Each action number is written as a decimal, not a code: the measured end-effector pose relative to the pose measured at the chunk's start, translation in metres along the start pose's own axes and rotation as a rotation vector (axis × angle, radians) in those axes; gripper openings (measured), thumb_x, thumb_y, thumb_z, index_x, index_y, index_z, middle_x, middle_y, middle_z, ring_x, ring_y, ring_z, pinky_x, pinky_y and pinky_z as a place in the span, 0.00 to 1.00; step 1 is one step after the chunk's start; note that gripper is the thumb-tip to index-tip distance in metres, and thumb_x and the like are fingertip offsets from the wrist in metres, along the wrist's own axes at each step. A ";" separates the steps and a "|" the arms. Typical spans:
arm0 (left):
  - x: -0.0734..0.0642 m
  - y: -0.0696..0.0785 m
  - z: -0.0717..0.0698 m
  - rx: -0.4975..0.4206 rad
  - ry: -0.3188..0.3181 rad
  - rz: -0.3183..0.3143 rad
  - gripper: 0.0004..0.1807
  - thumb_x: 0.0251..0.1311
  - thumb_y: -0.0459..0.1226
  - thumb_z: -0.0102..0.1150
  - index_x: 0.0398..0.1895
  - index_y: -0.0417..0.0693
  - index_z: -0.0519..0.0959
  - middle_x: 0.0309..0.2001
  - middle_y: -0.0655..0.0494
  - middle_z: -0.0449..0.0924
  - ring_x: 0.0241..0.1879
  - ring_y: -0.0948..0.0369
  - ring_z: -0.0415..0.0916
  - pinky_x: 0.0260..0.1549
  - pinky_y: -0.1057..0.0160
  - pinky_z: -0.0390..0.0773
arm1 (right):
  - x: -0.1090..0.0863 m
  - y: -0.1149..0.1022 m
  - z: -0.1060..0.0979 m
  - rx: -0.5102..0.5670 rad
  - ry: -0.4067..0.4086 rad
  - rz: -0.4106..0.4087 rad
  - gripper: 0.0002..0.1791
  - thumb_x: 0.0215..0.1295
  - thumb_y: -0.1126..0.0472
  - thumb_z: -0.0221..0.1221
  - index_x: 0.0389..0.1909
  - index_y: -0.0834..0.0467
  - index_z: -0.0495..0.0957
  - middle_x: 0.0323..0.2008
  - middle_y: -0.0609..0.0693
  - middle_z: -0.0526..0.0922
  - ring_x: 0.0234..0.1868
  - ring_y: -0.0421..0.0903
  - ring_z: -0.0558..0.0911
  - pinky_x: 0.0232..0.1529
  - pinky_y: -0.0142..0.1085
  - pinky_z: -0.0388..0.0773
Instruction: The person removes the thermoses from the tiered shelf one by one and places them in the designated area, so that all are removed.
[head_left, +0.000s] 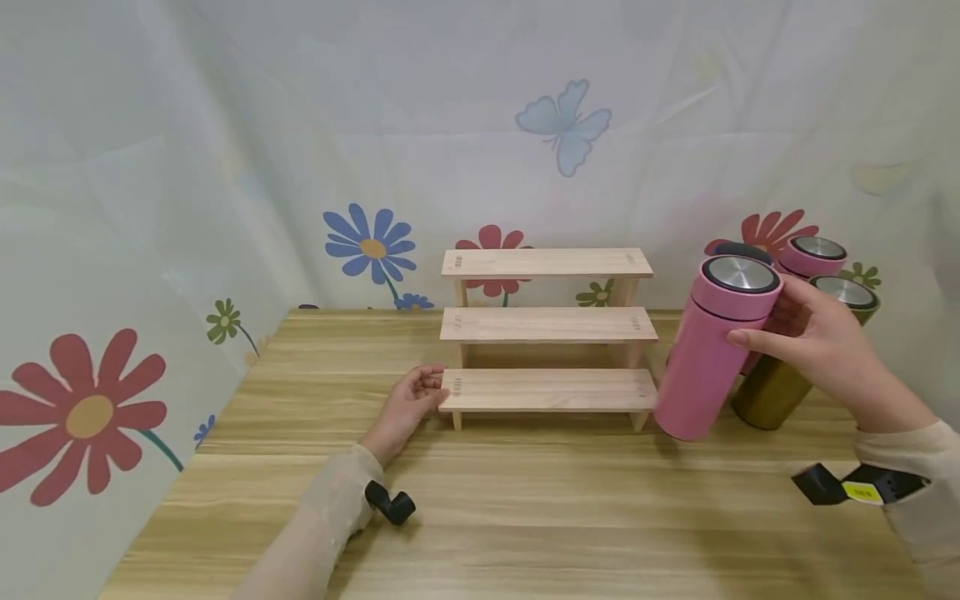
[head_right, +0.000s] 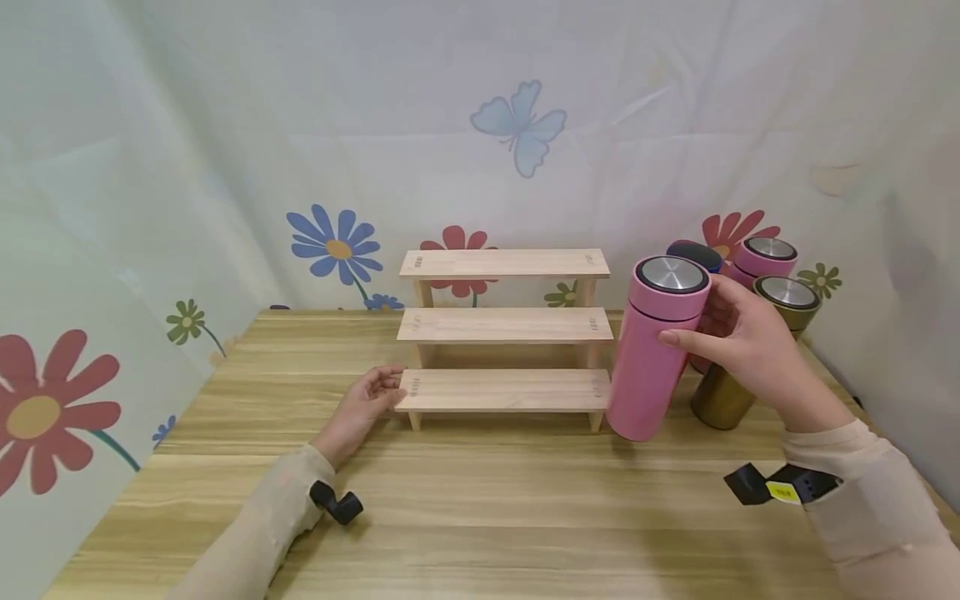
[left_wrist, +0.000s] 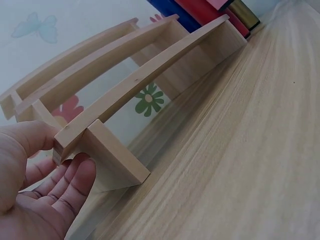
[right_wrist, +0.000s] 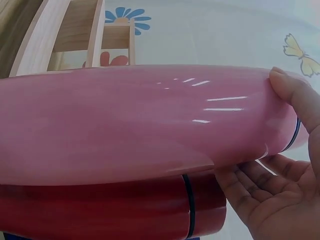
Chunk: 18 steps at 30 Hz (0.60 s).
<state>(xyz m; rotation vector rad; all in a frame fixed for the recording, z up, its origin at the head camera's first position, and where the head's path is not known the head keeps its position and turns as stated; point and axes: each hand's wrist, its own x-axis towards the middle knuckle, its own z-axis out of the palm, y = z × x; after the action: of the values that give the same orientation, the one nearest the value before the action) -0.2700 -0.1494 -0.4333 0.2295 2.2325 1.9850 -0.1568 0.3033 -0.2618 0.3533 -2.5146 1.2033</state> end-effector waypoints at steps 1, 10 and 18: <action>0.000 0.000 -0.001 0.001 0.002 0.000 0.24 0.62 0.28 0.56 0.62 0.37 0.68 0.43 0.52 0.70 0.38 0.64 0.71 0.33 0.73 0.74 | -0.001 0.000 -0.001 -0.004 0.003 0.005 0.31 0.58 0.69 0.64 0.59 0.43 0.67 0.43 0.26 0.77 0.39 0.24 0.78 0.36 0.17 0.75; 0.000 0.003 -0.001 0.012 -0.004 0.011 0.24 0.63 0.29 0.56 0.63 0.36 0.67 0.45 0.51 0.70 0.40 0.64 0.70 0.34 0.74 0.74 | -0.017 0.008 -0.005 -0.080 0.061 0.049 0.30 0.59 0.67 0.64 0.60 0.49 0.67 0.42 0.27 0.75 0.37 0.25 0.77 0.34 0.17 0.75; -0.002 0.002 -0.001 0.010 -0.005 0.008 0.24 0.62 0.28 0.56 0.62 0.36 0.67 0.44 0.51 0.70 0.39 0.64 0.70 0.33 0.73 0.74 | -0.035 0.028 -0.012 -0.068 0.061 0.035 0.31 0.61 0.69 0.62 0.65 0.51 0.65 0.43 0.27 0.74 0.37 0.24 0.76 0.34 0.17 0.74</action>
<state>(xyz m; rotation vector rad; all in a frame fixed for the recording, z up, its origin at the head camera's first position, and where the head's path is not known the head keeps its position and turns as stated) -0.2685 -0.1505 -0.4309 0.2442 2.2426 1.9759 -0.1329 0.3322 -0.2879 0.2525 -2.5114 1.1212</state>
